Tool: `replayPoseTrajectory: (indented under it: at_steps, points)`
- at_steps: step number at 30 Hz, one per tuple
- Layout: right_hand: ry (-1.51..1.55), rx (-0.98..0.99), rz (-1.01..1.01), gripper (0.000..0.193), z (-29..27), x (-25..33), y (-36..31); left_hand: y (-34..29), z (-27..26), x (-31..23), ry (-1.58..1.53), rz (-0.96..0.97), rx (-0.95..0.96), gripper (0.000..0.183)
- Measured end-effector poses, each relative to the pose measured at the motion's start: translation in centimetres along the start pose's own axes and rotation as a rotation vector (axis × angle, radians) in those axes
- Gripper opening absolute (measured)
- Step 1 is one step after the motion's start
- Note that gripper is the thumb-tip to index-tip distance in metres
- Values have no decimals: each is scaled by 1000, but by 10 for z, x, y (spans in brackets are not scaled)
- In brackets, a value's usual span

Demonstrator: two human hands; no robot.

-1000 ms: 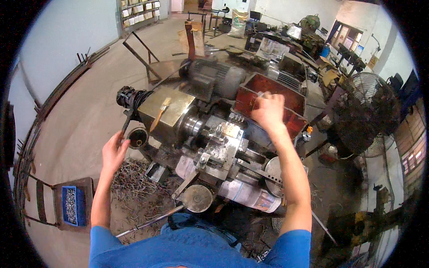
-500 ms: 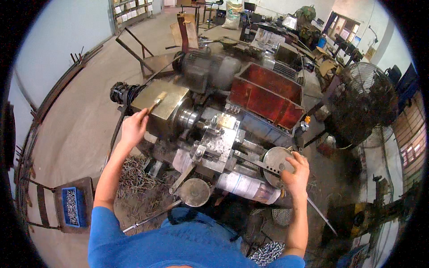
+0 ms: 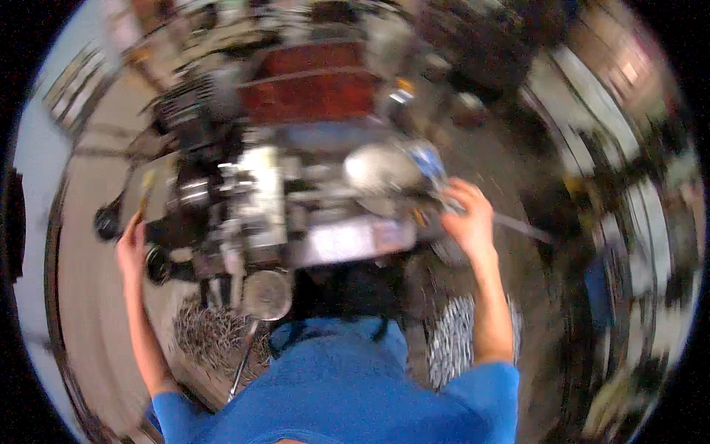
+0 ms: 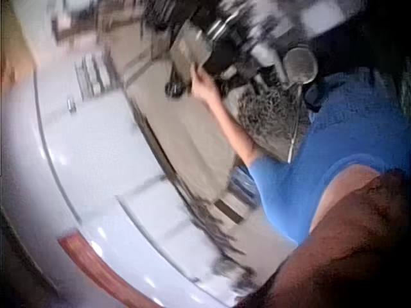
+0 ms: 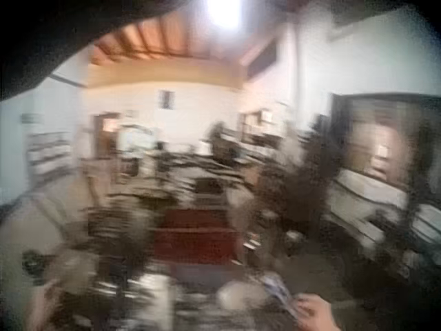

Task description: The person operates a manual lathe machine to shape a metal rod by pulling and pushing levers to control the machine's carriage and cross-slide, then uses their hands to pick up and place small metal pieces into a container.

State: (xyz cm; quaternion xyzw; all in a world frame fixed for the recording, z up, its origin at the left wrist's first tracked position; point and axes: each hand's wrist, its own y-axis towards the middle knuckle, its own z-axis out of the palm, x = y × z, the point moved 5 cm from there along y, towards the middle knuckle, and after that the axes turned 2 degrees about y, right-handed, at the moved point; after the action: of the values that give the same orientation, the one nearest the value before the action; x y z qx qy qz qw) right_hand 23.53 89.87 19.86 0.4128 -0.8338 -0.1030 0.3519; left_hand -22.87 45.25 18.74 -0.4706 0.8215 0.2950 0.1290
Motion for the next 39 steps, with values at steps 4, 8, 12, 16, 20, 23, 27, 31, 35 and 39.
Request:
replayPoseTrajectory:
  at_steps: [4, 8, 12, 16, 20, 23, 27, 31, 35, 39]
  points:
    - [6, -70, 219, 40, -43, -46, -53, 15, 8, 42, -171, 179, 8, 37]
    - [-46, 104, 602, 37, -54, -120, -153, 15, 1, 36, -104, 232, -7, 45]
    - [-402, 410, 708, 33, -13, -173, -258, -4, -30, 43, -248, 61, -92, 42]
    - [-403, 422, 634, 31, 30, -209, -307, -27, -42, 63, -179, 25, -56, 36]
    - [-459, 621, 695, 33, 47, -211, -293, -48, -46, 74, -173, 30, -34, 33]
    - [-567, 754, 762, 34, 51, -200, -285, -61, -47, 79, -146, 42, -70, 32]
    - [-560, 701, 582, 32, 48, -196, -297, -73, -40, 80, -276, -47, 66, 31]
    - [-504, 640, 543, 28, 45, -204, -303, -80, -42, 63, -223, -51, 90, 30]
    - [-491, 621, 505, 20, 56, -242, -317, -82, -35, 24, -277, 100, 98, 29]
    - [-495, 754, 654, 29, 51, -216, -291, -90, -18, -5, -313, 194, 143, 28]
